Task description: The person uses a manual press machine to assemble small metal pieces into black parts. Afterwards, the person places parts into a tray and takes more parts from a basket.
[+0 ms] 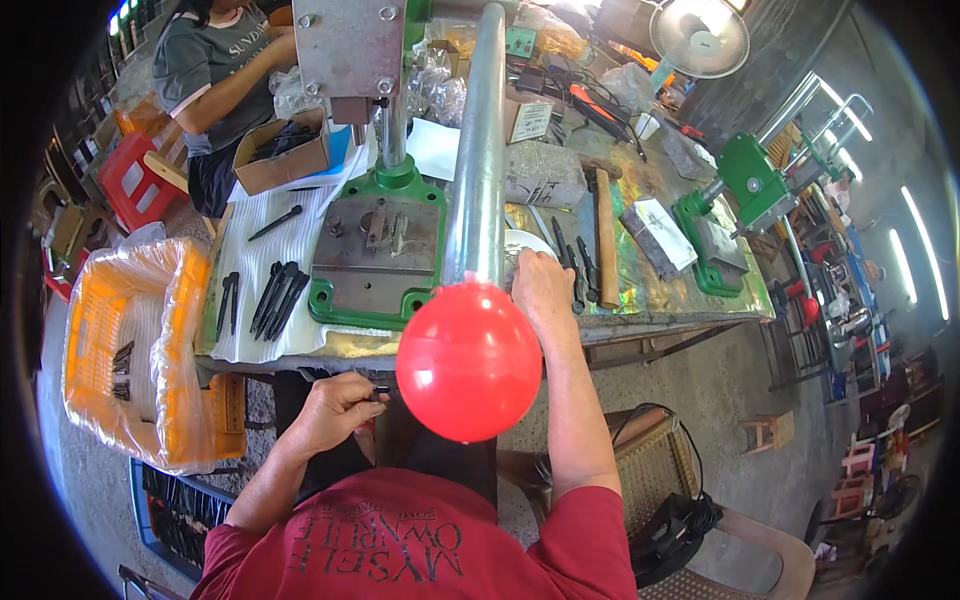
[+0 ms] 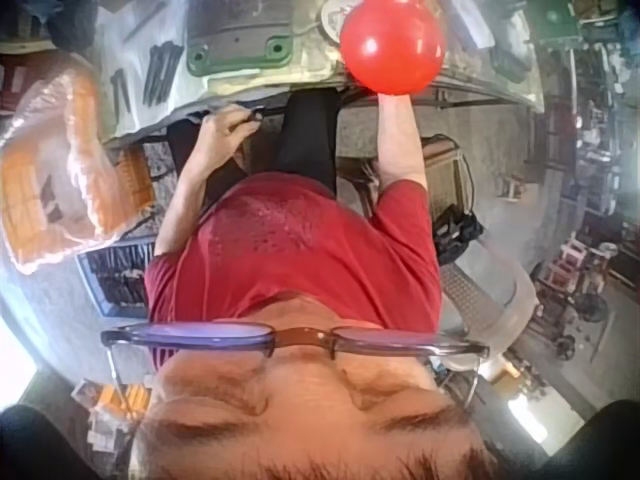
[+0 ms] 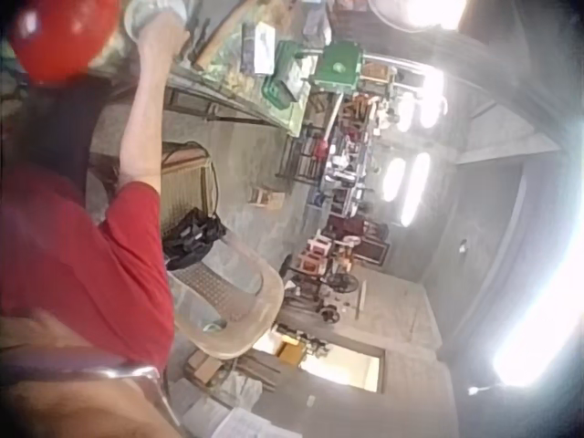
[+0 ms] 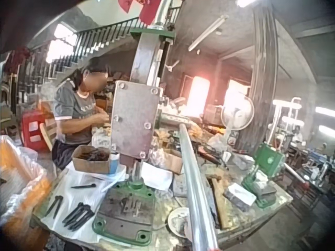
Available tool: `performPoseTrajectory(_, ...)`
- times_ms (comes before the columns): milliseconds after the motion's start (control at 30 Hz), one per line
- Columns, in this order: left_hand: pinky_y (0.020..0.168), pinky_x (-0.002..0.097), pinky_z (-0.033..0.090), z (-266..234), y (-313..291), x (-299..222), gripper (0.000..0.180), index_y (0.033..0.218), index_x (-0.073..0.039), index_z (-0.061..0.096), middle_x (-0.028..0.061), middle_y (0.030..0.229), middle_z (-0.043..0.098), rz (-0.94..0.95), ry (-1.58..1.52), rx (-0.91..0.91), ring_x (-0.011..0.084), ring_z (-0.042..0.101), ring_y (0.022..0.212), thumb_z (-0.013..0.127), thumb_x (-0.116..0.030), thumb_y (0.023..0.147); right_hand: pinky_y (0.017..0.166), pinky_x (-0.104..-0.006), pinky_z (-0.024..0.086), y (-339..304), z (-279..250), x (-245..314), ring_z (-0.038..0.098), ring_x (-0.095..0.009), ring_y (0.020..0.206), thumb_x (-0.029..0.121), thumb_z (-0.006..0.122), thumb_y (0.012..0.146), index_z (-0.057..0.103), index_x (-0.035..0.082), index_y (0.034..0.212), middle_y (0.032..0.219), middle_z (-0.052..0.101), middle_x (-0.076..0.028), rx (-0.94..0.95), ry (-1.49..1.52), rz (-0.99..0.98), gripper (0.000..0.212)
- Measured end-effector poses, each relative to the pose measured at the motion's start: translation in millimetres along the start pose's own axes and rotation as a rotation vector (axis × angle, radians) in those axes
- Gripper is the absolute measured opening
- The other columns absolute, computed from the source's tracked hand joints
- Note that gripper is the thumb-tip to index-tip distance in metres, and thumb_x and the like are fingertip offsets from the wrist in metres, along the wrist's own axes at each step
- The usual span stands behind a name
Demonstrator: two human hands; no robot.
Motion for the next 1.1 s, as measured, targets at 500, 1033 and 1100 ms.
performPoseTrajectory(500, 0.047, 0.0219, 0.037, -5, -3, 5, 0.007, 0.068, 0.003, 0.055, 0.0050, 0.060, 0.051, -0.082, -0.100, -0.010, 0.0079, 0.048, 0.053, 0.059, -0.003, 0.071, 0.060, -0.0385, 0.040, -9, -33, 18, 0.052, -0.031, 0.070, 0.006, 0.042, 0.076, 0.041, -0.001, 0.082, 0.076, 0.051, -0.018, -0.079, 0.375, -0.161, 0.009)
performPoseTrajectory(1033, 0.056, 0.0192, 0.045, -6, 9, 16, 0.017, 0.094, -0.001, 0.055, 0.0029, 0.073, 0.056, -0.257, -0.621, -0.134, 0.0076, 0.053, 0.064, 0.054, -0.008, 0.078, 0.046, -0.0196, 0.033, -47, -19, 45, 0.038, -0.007, 0.051, 0.001, 0.045, 0.080, 0.036, 0.008, 0.092, 0.067, 0.044, -0.002, 0.096, 1.569, -0.129, 0.017)
performPoseTrajectory(1100, 0.057, 0.0198, 0.046, -11, 16, 17, 0.017, 0.094, -0.001, 0.055, 0.0039, 0.075, 0.056, -0.231, -0.681, -0.187, 0.0091, 0.054, 0.066, 0.054, -0.008, 0.078, 0.044, -0.0199, 0.033, -59, -17, 66, 0.038, -0.008, 0.049, 0.004, 0.048, 0.080, 0.036, 0.008, 0.091, 0.067, 0.045, -0.003, 0.071, 1.569, -0.146, 0.017)
Point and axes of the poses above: each hand's wrist, its own y-axis towards the middle knuckle, its own z-axis out of the palm, x = y × z, the point moved 7 cm from there along y, towards the middle knuckle
